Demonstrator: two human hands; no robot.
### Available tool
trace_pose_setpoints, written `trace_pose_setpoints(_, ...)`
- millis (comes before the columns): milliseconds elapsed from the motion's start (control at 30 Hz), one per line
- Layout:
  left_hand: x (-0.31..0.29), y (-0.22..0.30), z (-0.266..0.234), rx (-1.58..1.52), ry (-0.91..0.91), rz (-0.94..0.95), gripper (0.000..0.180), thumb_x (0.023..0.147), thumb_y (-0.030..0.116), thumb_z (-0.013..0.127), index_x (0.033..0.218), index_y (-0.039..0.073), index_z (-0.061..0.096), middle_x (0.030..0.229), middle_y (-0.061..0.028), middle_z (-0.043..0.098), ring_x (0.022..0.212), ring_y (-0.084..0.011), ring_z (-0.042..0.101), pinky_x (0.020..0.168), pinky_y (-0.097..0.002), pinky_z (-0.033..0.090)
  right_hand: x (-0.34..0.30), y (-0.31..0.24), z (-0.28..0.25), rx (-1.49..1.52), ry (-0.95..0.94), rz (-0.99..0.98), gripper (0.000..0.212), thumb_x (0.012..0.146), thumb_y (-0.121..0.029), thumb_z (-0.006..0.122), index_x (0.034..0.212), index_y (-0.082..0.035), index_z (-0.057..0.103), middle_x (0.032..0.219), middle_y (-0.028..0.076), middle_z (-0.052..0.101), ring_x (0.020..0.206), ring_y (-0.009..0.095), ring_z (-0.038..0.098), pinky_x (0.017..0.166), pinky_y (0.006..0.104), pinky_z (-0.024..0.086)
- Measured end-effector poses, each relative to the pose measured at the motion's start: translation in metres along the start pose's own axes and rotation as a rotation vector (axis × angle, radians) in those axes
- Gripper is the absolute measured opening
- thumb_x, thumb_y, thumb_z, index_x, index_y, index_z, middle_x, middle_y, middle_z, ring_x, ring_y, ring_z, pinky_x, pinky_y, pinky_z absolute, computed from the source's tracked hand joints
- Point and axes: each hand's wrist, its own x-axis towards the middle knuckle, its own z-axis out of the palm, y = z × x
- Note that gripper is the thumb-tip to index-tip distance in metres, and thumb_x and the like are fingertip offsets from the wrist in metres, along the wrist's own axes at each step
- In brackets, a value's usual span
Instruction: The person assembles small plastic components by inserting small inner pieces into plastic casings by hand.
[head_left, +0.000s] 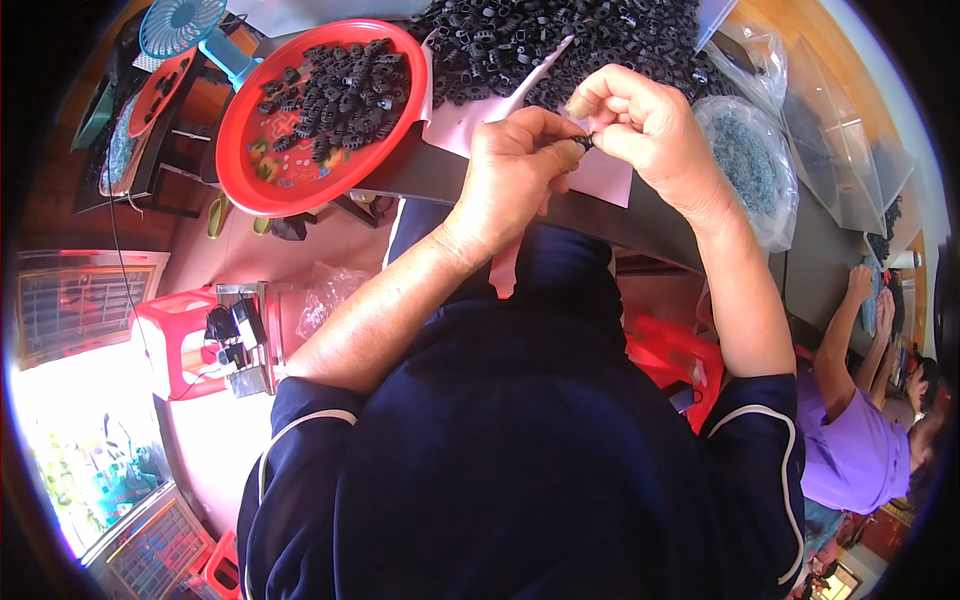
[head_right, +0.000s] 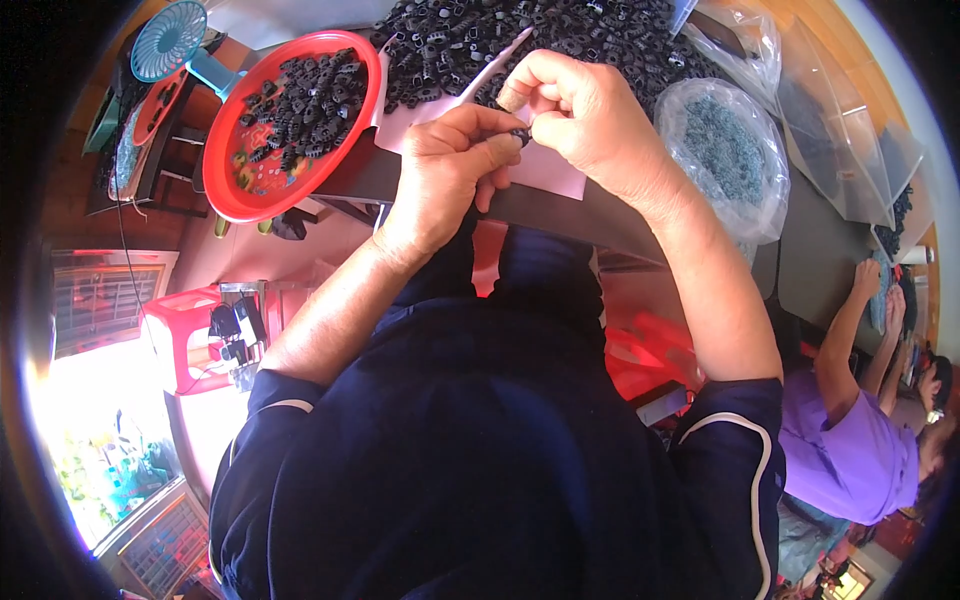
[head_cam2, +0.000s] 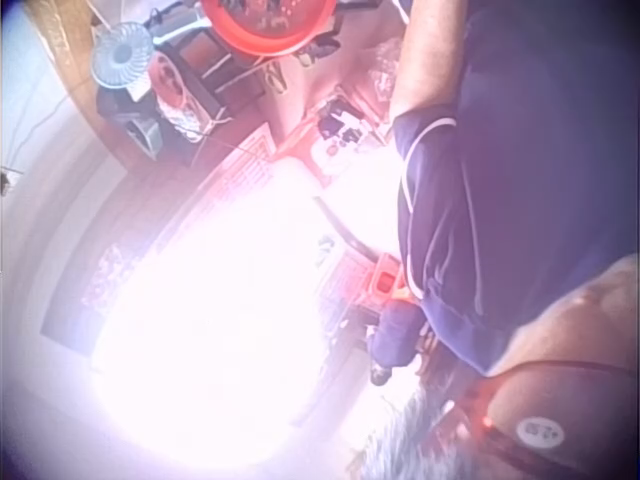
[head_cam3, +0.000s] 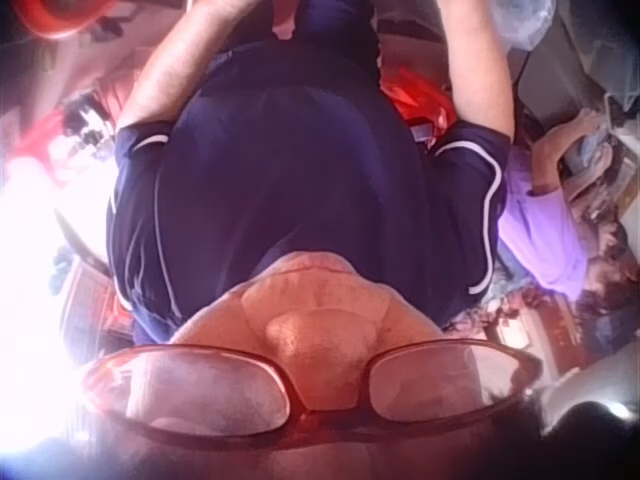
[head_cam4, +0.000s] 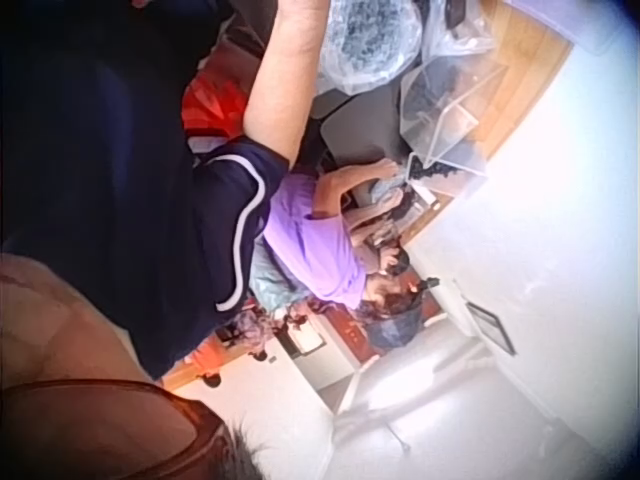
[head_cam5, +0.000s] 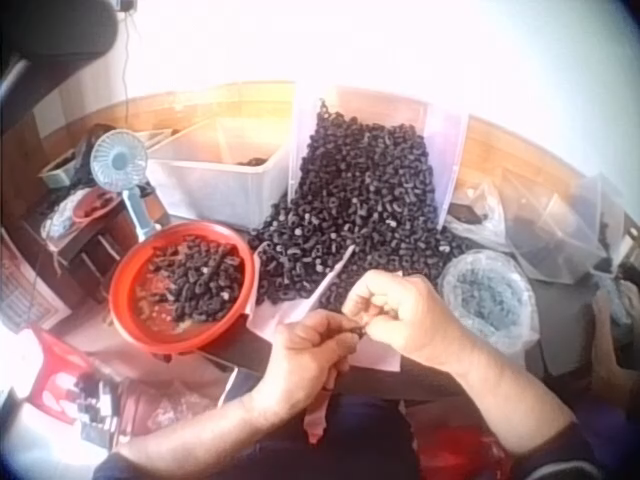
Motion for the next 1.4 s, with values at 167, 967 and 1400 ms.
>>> trace_pose_setpoints(167,-0.001,0.001,0.004,0.029,0.069,-0.007,0.012,0.086,0.003,0.065,0.096,-0.004,0.065,0.071,-0.0029,0.062,0.057,-0.0046,0.055,0.045,-0.0183,0.041,-0.008,-0.010,0.016,-0.122,0.147,-0.066,0.021,0.071,0.008,0.056,0.086,-0.005,0.061,0.057,0.004,0.051,0.050,0.011,0.049,0.048,0.0277,0.039)
trace_pose_setpoints(967,0.002,-0.002,0.002,-0.109,0.125,0.028,0.015,0.087,0.002,0.066,0.099,-0.006,0.063,0.073,-0.0090,0.064,0.054,-0.0105,0.057,0.043,-0.0210,0.041,-0.033,-0.005,0.044,0.128,0.392,0.002,0.023,0.085,0.003,0.062,0.107,0.002,0.064,0.090,0.009,0.069,0.080,0.012,0.065,0.074,0.0256,0.052)
trace_pose_setpoints(1400,-0.001,-0.003,0.003,-0.111,0.097,0.071,0.013,0.087,-0.001,0.063,0.099,-0.006,0.064,0.074,-0.0063,0.064,0.057,-0.0077,0.057,0.046,-0.0203,0.045,-0.023,-0.003,0.015,0.468,0.340,0.295,0.012,0.080,-0.003,0.066,0.091,0.000,0.069,0.086,0.004,0.068,0.077,0.009,0.060,0.070,0.0239,0.048)
